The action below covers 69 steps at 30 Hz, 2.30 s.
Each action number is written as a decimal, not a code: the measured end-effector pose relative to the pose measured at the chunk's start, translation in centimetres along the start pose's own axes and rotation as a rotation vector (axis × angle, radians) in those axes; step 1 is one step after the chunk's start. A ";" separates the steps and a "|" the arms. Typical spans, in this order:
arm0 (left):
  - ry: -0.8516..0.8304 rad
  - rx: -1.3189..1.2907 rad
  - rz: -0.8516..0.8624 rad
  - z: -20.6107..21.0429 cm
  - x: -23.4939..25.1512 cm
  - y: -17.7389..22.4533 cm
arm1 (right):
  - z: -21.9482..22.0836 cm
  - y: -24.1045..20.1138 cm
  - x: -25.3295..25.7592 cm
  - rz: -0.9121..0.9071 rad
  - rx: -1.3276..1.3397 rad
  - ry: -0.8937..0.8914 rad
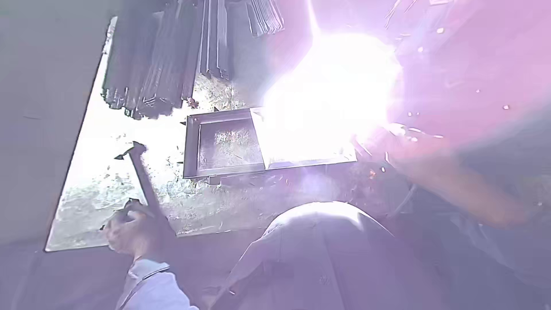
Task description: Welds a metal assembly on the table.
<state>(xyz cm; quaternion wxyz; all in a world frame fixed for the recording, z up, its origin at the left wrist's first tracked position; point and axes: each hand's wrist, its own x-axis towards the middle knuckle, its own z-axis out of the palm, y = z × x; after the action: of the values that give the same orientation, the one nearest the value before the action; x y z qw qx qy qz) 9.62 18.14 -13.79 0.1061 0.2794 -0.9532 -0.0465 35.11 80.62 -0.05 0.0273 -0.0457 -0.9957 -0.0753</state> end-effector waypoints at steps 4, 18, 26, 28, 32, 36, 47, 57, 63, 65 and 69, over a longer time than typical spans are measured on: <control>0.080 0.000 0.028 1.4 0.4 -0.8 | -0.5 0.5 -0.3 -0.008 0.045 -0.016; 0.014 -0.031 -0.017 0.5 0.3 -0.2 | 0.1 0.2 0.6 -0.012 -0.010 -0.028; 0.027 -0.052 -0.037 -0.3 -0.7 0.8 | 0.3 0.2 0.8 -0.014 0.035 0.002; 0.085 0.020 0.005 1.8 1.2 -1.1 | 0.2 0.1 0.9 -0.021 0.033 0.010; 0.013 -0.028 -0.043 0.6 0.1 0.0 | 0.1 0.1 1.0 -0.011 0.036 -0.020; 0.019 -0.090 -0.019 -0.8 -1.1 0.8 | 0.4 0.3 0.9 -0.018 0.035 -0.025; 0.008 -0.056 0.008 0.0 -0.3 0.0 | 0.2 0.0 1.1 -0.020 0.052 -0.018; 0.024 -0.077 0.001 0.1 -0.4 0.0 | 0.7 0.2 1.3 -0.025 0.067 -0.033; -0.056 -0.060 0.001 -3.0 -2.9 2.7 | 0.5 0.0 1.4 -0.027 0.062 -0.040; -0.008 -0.006 0.024 -2.0 -2.3 1.8 | 0.6 0.1 1.4 -0.028 0.050 -0.038; 0.026 -0.012 0.034 -0.1 -0.8 0.1 | 0.7 0.1 1.4 -0.026 0.045 -0.041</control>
<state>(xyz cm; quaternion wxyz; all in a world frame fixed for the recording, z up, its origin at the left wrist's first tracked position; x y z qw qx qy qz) 10.30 18.63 -13.82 0.1211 0.2630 -0.9560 -0.0469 33.66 80.92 -0.62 0.0071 -0.0338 -0.9980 -0.0524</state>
